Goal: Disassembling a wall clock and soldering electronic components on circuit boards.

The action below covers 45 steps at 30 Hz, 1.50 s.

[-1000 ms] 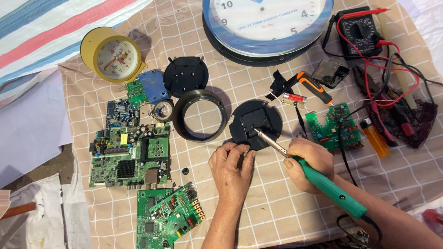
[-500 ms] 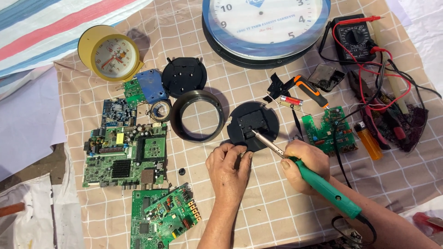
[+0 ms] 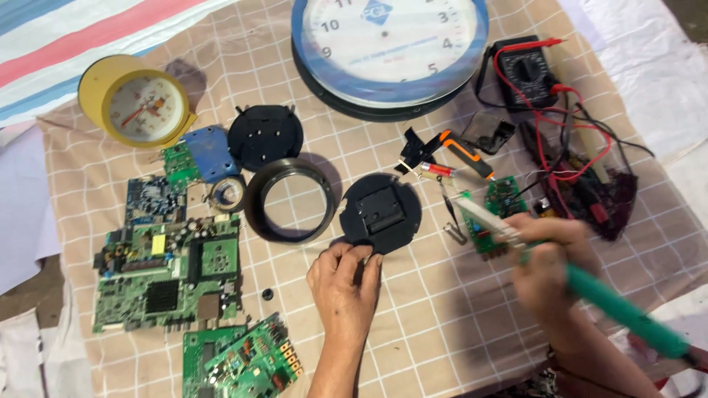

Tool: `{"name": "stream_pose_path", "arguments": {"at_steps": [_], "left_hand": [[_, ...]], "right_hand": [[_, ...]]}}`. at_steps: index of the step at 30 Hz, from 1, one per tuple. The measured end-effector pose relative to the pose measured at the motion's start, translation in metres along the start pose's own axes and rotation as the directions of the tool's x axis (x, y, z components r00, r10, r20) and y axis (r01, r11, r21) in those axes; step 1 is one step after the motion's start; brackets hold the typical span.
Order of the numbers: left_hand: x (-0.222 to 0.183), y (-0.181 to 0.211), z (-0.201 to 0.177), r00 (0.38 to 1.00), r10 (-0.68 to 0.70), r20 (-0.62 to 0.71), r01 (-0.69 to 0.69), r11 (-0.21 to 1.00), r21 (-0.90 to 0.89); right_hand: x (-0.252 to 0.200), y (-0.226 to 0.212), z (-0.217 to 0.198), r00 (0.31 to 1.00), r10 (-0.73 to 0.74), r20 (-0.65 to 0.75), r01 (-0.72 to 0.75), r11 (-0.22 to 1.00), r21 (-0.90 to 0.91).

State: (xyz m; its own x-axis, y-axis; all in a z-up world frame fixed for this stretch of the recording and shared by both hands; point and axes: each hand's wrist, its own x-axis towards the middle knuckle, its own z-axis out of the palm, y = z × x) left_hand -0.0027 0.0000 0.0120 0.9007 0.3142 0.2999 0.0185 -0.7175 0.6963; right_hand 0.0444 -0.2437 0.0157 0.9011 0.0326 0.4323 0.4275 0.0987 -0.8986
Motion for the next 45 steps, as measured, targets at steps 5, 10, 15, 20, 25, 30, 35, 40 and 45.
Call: {"name": "stream_pose_path", "arguments": {"at_steps": [5,10,15,20,25,30,35,40,45], "left_hand": [[-0.001,-0.002,0.001,0.999,-0.031,0.029,0.03,0.999,0.038],[-0.001,-0.001,0.0,0.999,-0.038,0.038,0.037,0.998,0.046],[-0.001,-0.002,0.002,0.998,-0.056,0.039,0.054,0.998,0.044],[-0.001,-0.002,0.002,0.997,-0.064,0.042,0.061,0.997,0.056],[-0.001,-0.002,0.001,0.997,-0.062,0.054,0.059,0.996,0.061],[-0.001,-0.003,0.002,0.995,-0.08,0.063,0.076,0.995,0.071],[-0.001,-0.004,0.002,0.995,-0.076,0.059,0.072,0.995,0.072],[-0.002,-0.005,0.003,0.996,-0.073,0.059,0.068,0.994,0.08],[-0.001,-0.003,0.002,0.997,-0.059,0.041,0.056,0.997,0.059]], "right_hand": [[0.004,0.023,-0.038,0.901,-0.03,-0.432,-0.043,0.986,-0.16],[0.001,0.033,-0.067,0.884,-0.153,-0.441,-0.1,0.861,-0.498],[-0.005,0.051,-0.075,0.897,-0.165,-0.411,-0.065,0.869,-0.491],[-0.006,0.042,-0.059,0.899,-0.056,-0.434,-0.152,0.89,-0.43],[-0.004,0.038,-0.056,0.905,-0.058,-0.421,-0.163,0.867,-0.472],[-0.007,0.046,-0.064,0.907,-0.075,-0.415,-0.17,0.836,-0.521],[-0.006,0.047,-0.064,0.908,-0.085,-0.409,-0.163,0.831,-0.533],[-0.006,0.046,-0.064,0.904,-0.059,-0.423,-0.178,0.848,-0.499],[-0.007,0.04,-0.06,0.907,-0.03,-0.419,-0.202,0.844,-0.497]]}}
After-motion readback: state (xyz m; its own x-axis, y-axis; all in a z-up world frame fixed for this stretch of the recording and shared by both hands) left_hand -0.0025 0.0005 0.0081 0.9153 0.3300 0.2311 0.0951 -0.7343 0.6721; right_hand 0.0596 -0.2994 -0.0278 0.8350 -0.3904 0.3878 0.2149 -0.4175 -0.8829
